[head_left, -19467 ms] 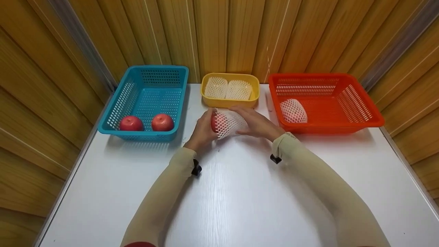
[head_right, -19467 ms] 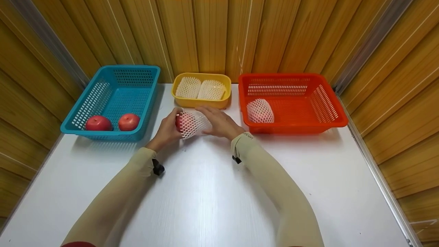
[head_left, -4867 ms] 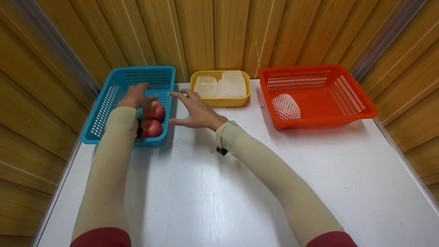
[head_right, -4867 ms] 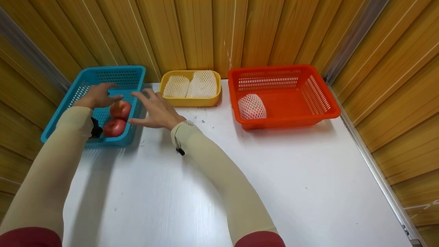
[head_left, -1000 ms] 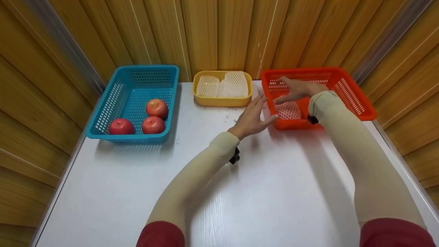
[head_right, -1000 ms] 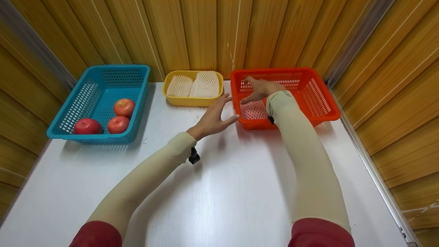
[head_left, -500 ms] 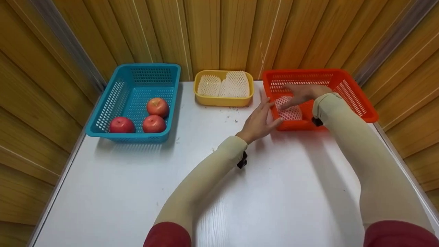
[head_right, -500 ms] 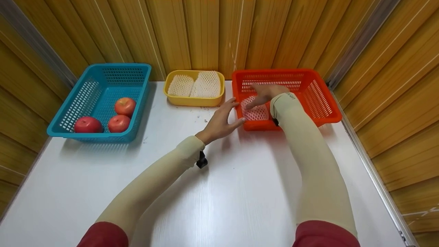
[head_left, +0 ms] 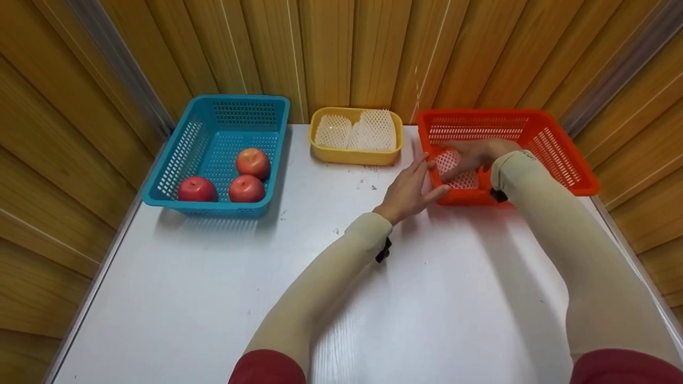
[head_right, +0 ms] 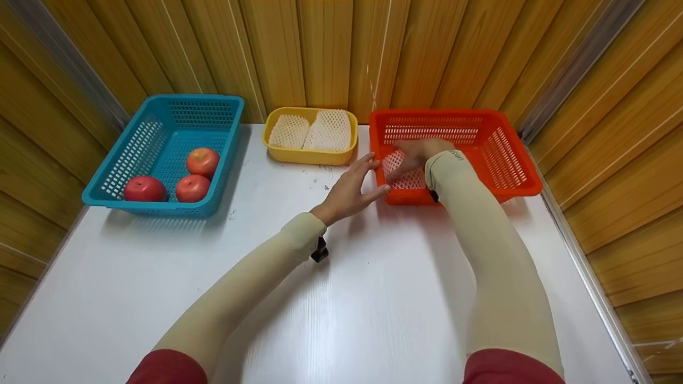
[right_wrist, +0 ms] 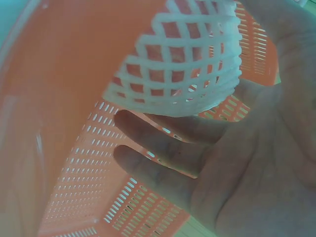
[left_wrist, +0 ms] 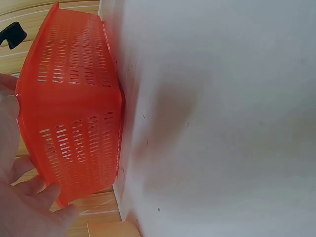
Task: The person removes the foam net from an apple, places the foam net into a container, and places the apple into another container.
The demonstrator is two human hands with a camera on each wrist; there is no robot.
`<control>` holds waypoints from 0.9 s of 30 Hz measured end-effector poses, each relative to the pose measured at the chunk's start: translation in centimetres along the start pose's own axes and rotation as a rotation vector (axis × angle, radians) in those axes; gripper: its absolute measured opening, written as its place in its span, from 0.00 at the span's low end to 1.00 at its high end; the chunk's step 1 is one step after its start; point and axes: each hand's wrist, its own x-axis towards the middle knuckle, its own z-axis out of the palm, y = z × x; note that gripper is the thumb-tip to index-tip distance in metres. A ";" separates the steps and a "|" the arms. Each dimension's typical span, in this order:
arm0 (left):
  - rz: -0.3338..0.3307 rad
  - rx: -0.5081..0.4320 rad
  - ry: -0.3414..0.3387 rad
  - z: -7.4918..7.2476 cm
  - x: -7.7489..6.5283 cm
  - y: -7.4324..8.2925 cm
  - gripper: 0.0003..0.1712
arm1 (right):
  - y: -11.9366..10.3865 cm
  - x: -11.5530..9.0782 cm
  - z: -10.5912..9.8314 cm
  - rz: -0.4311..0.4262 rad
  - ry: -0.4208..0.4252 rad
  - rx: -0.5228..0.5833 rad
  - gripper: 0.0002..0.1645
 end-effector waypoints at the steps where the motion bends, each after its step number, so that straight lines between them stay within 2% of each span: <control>1: 0.002 0.000 0.002 0.0 0.0 0.0 0.45 | 0.1 0.0 0.0 0.000 -0.003 0.002 0.73; 4: 0.009 0.006 0.007 0.1 0.0 0.0 0.45 | 0.1 0.0 0.0 0.004 -0.009 0.005 0.71; 11: 0.014 0.001 0.013 0.4 0.0 0.1 0.46 | 0.3 -0.3 0.0 0.074 -0.048 0.081 0.69; 16: 0.017 -0.006 0.018 0.4 0.0 0.0 0.45 | 0.4 -0.1 -0.1 0.098 -0.031 0.076 0.69; 27: 0.004 -0.001 0.019 0.4 0.0 -0.1 0.45 | 0.4 0.1 0.1 0.075 -0.028 0.030 0.68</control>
